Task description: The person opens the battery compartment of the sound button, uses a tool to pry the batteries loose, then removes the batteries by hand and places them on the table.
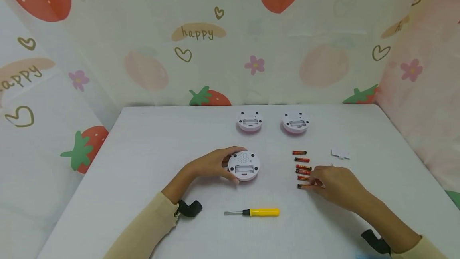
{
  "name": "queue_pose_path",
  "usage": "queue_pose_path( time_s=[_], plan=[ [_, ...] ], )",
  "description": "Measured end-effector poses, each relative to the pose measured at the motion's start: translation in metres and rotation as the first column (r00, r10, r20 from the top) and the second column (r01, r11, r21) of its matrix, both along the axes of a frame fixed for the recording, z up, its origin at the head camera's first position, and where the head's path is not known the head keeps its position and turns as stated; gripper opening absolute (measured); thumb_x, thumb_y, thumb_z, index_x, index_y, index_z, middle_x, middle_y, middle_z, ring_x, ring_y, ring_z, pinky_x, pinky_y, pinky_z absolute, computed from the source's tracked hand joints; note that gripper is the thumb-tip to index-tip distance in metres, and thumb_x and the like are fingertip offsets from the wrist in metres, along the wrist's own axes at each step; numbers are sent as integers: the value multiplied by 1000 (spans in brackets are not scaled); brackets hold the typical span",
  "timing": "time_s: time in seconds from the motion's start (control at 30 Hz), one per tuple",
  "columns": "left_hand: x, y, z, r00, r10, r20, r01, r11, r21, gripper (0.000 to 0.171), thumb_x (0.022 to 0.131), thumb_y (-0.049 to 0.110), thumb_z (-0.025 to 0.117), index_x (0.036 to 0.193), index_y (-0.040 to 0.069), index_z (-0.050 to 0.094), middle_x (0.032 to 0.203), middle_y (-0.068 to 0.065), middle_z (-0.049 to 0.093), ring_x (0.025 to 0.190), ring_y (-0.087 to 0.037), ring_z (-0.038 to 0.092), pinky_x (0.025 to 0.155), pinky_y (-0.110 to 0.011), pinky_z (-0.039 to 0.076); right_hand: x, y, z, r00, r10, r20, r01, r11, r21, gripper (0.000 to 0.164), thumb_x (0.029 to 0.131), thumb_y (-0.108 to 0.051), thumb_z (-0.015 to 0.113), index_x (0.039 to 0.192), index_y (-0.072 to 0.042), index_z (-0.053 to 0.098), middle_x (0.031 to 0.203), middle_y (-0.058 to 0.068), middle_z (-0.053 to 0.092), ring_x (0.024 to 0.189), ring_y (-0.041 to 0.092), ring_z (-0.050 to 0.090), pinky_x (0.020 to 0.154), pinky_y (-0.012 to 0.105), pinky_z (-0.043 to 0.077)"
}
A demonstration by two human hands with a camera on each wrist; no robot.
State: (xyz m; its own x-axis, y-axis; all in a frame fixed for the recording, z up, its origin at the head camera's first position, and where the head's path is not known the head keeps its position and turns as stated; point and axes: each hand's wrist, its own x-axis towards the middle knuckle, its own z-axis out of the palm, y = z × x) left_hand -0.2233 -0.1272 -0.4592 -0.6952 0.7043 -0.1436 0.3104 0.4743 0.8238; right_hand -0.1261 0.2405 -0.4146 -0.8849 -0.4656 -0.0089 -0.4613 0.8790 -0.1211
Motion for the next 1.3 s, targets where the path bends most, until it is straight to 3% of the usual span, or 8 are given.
queue_pose_path(
  time_s=[0.23, 0.53, 0.8, 0.97, 1.1, 1.17, 1.3],
  plan=[
    [-1, -1, -1, 1000, -3, 10, 3, 1000, 8, 92, 77, 31, 91, 154, 24, 41, 151, 4, 48, 131, -14, 50, 116, -35, 37, -3, 2, -3, 999, -20, 43, 18, 999, 42, 11, 81, -20, 86, 86, -19, 76, 76, -10, 60, 63, 8, 46, 55, 23, 40],
    [-2, 2, -4, 1000, -4, 14, 4, 1000, 3, 93, 77, 33, 91, 154, 26, 41, 149, 6, 49, 130, -12, 51, 114, -33, 38, -1, 7, -9, 1000, 24, -10, -23, 999, 29, 12, 80, -20, 87, 82, -22, 75, 68, -14, 50, 60, 5, 41, 52, 22, 36],
    [0, -1, -2, 1000, 5, 8, -5, 1000, -7, 93, 76, 32, 91, 155, 27, 40, 150, 6, 48, 132, -12, 49, 115, -33, 37, -8, -2, -6, 999, -3, 37, 4, 1000, -14, 15, 81, -27, 86, 91, -20, 77, 76, -13, 57, 66, 5, 49, 56, 22, 44],
    [1, -2, -2, 1000, 4, -4, -4, 1000, -6, 92, 77, 32, 91, 154, 26, 41, 147, 7, 50, 128, -11, 52, 114, -33, 39, -13, -16, -2, 1000, 23, -13, -24, 997, -70, 20, 83, -27, 85, 98, -18, 77, 84, -11, 67, 70, 4, 54, 60, 23, 50],
    [1, -2, -1, 1000, 4, -20, -4, 1000, -3, 93, 74, 32, 93, 153, 25, 43, 144, 9, 52, 123, -11, 54, 110, -31, 42, -19, -35, 3, 997, 49, -58, -56, 991, -120, 33, 85, -28, 84, 111, -12, 73, 84, -9, 64, 67, 4, 52, 59, 23, 47],
    [1, -2, -1, 999, 7, -35, -7, 1000, -3, 94, 73, 33, 93, 153, 24, 44, 142, 9, 54, 122, -11, 55, 109, -32, 43, -22, -46, 4, 997, 60, -50, -66, 990, -125, 44, 86, -32, 83, 121, -9, 70, 85, -7, 63, 65, 5, 48, 57, 23, 45],
    [0, -2, 2, 999, 23, -44, -22, 1000, 13, 94, 72, 32, 94, 152, 22, 45, 141, 8, 56, 122, -12, 57, 109, -33, 44, -28, -69, 5, 998, 66, 10, -64, 992, -107, 67, 86, -39, 82, 139, -7, 59, 102, -1, 70, 73, 8, 58, 65, 28, 55]
  ],
)
